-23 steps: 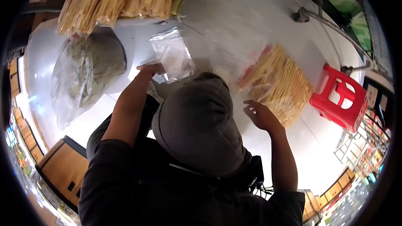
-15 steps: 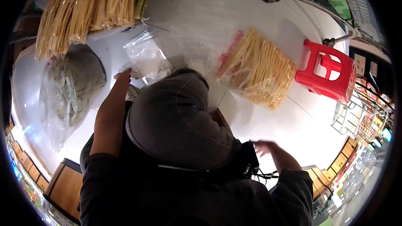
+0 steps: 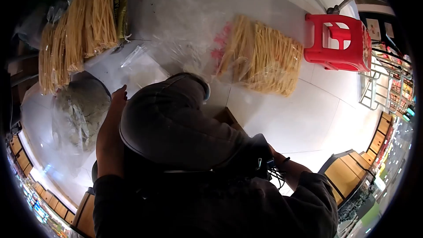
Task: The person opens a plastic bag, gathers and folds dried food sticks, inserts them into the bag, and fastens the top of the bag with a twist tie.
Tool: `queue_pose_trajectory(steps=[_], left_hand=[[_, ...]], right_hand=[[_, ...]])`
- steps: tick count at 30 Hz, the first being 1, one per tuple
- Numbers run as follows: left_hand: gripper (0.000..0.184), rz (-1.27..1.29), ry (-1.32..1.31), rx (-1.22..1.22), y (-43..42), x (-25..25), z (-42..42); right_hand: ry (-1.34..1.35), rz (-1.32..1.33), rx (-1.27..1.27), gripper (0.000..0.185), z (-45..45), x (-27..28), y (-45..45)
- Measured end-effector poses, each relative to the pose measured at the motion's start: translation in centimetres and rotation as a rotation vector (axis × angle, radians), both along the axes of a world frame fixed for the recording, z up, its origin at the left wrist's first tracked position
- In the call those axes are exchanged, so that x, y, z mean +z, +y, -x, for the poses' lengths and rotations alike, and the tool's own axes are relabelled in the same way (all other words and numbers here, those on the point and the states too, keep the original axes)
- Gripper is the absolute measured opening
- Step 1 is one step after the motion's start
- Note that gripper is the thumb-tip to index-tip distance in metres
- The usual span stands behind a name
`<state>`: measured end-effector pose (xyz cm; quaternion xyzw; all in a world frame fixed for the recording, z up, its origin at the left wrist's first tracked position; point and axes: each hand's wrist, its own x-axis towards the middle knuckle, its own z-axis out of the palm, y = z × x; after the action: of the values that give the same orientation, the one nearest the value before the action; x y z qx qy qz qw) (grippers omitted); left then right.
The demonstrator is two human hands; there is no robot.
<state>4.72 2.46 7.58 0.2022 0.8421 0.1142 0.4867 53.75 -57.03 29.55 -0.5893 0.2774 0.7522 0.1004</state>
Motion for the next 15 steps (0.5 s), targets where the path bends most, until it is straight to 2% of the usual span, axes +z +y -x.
queue_pose_trajectory(steps=[4,5,6,8,9,11,15], left_hand=[[0.023,-0.125,0.039,-0.467,2.4,4.1,0.8],[0.024,-0.265,0.109,-0.551,2.6,5.5,0.1],[0.024,-0.279,0.119,-0.551,3.0,6.9,-0.5],[0.026,-0.4,0.224,-0.999,3.9,11.5,-2.5],[0.026,-0.414,0.24,-0.992,4.3,13.6,-3.5],[0.022,-0.473,0.104,-1.194,4.4,17.8,-5.3],[0.013,-0.451,-0.01,-1.3,3.1,27.6,-9.5]], right_hand=[[-0.007,-0.059,0.008,0.037,-0.4,-0.9,0.5],[-0.012,-0.078,0.008,0.037,-0.4,-1.3,0.6],[-0.016,-0.096,0.009,0.037,-0.4,-1.5,0.6],[-0.019,-0.126,0.013,0.036,-0.6,-1.7,0.6],[-0.019,-0.144,0.016,0.035,-0.6,-2.1,0.6],[-0.017,-0.183,0.025,0.035,-0.9,-2.8,0.8],[-0.02,-0.271,0.052,0.033,-1.4,-4.6,1.2]])
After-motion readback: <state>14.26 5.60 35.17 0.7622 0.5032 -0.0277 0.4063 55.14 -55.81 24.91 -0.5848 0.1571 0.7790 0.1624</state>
